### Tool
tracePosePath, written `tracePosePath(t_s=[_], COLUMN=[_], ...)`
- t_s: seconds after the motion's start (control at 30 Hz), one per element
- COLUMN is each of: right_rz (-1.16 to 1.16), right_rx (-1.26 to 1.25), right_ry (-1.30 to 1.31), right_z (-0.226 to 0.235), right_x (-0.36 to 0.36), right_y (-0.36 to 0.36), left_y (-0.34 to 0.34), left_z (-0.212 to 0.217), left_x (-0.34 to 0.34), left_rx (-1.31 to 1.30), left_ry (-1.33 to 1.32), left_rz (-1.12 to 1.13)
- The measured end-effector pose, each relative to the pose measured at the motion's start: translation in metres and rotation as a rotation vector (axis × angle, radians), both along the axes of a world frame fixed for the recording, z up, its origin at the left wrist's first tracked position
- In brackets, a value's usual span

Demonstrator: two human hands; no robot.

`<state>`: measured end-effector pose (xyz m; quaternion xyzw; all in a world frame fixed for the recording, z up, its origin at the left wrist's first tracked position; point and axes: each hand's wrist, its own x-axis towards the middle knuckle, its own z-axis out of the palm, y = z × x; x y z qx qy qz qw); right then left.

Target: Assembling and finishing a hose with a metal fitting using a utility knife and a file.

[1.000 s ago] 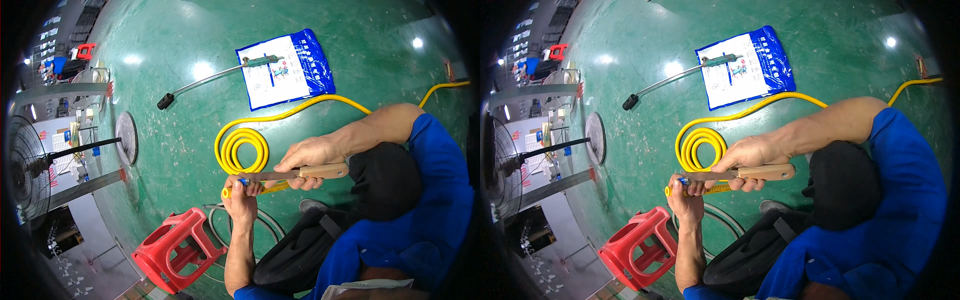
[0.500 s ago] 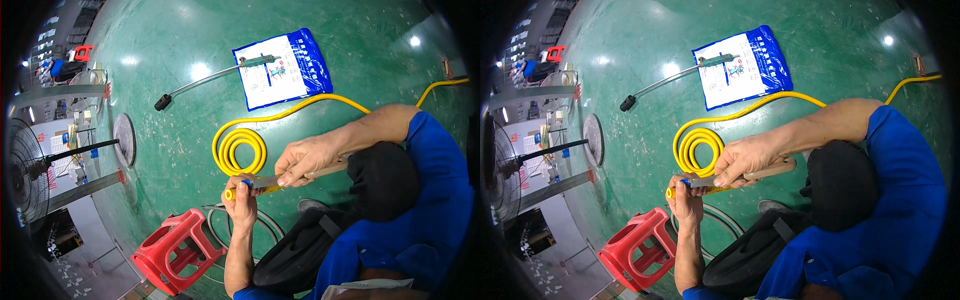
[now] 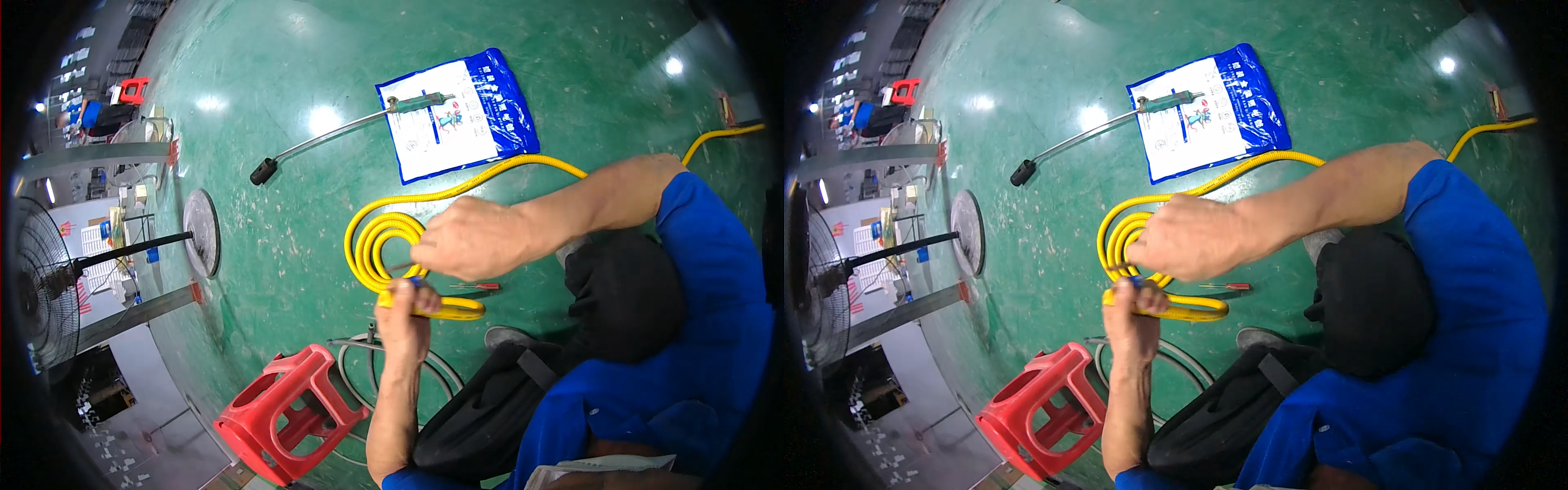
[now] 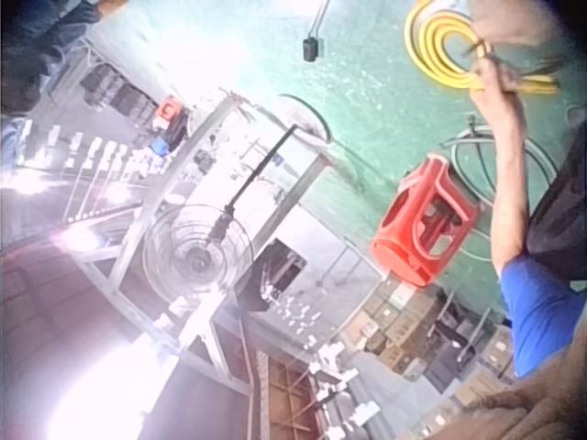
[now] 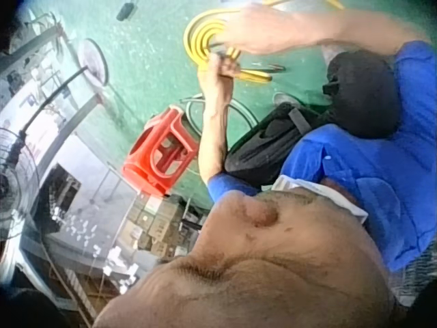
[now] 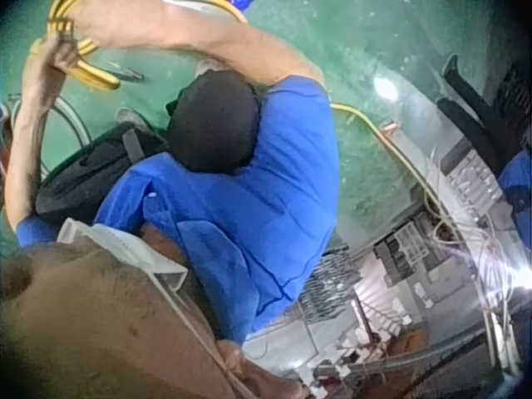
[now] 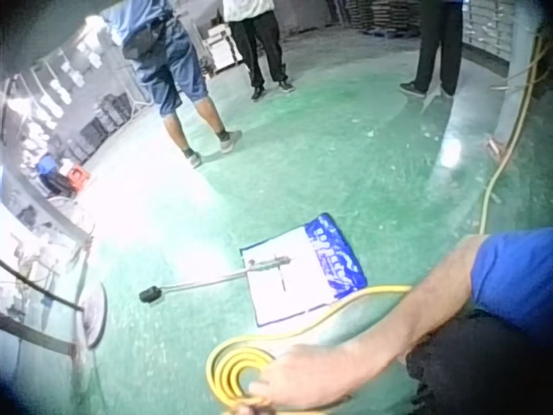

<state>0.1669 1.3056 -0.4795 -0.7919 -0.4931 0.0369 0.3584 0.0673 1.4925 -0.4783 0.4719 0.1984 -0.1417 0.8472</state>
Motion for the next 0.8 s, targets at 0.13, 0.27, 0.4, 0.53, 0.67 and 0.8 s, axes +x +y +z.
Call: tracePosePath(t_s=[0.13,0.27,0.4,0.53,0.67,0.8], right_rz=[0.123,0.287,0.325,0.303,0.305,0.312], right_rx=[-0.056,-0.044,-0.028,-0.037,-0.079,-0.111], right_ry=[0.701,1.004,1.081,1.046,1.014,1.083], right_z=[0.002,0.007,0.022,0.027,0.026,0.028], right_x=[0.01,0.008,0.009,0.01,0.012,0.013], right_y=[-0.021,-0.014,-0.008,-0.007,-0.006,-0.006], left_y=[0.031,0.037,0.036,0.031,0.031,0.03], left_z=[0.009,0.003,0.0,-0.002,-0.002,-0.004], left_x=[0.006,0.002,-0.003,-0.001,-0.001,-0.002], left_rx=[-0.202,-0.264,-0.297,-0.344,-0.388,-0.418], left_ry=[-0.104,-0.152,-0.087,-0.077,-0.071,-0.061], left_rz=[0.089,0.066,0.064,0.048,0.012,0.016])
